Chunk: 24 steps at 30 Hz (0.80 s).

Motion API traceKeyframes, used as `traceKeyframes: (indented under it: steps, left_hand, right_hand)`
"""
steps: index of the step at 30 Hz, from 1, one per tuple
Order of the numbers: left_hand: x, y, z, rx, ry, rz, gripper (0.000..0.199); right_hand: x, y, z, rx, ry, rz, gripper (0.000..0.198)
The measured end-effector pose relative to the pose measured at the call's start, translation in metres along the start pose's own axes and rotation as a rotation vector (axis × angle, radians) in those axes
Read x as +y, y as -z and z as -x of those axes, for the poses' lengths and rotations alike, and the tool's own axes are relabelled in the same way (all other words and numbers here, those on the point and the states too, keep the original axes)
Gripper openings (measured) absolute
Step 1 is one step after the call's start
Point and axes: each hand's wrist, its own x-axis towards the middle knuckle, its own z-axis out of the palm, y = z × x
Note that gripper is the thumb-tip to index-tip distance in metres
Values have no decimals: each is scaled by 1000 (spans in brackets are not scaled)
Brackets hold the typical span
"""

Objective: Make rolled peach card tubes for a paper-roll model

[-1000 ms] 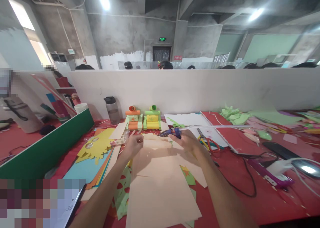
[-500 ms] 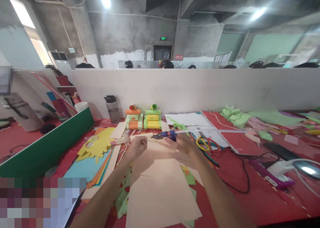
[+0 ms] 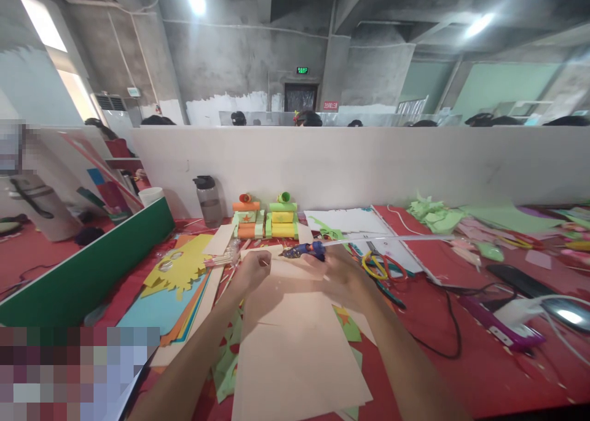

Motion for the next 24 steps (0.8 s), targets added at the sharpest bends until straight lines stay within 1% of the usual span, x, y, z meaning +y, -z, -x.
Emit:
traceKeyframes:
  steps: [7,11,14,19,24]
  left_hand:
    - [3,3,-1,5,-19,2,9]
    - [4,7,-2,27,-36,-10,12]
    - [5,9,-2,36,-36,-10,14]
    - [7,10,-1,40,-39,2,15]
    - [7,11,-2,41,-44,-6,12]
  right_hand:
    - [-1,4,1,-27,-12,46,43]
    - [-4,9,2,28,-58,78,46]
    - [-4,11,2,20,-39,62,45]
    - [0,13,1,16,-44,165,47]
    - [0,13,0,9,-29,195,48]
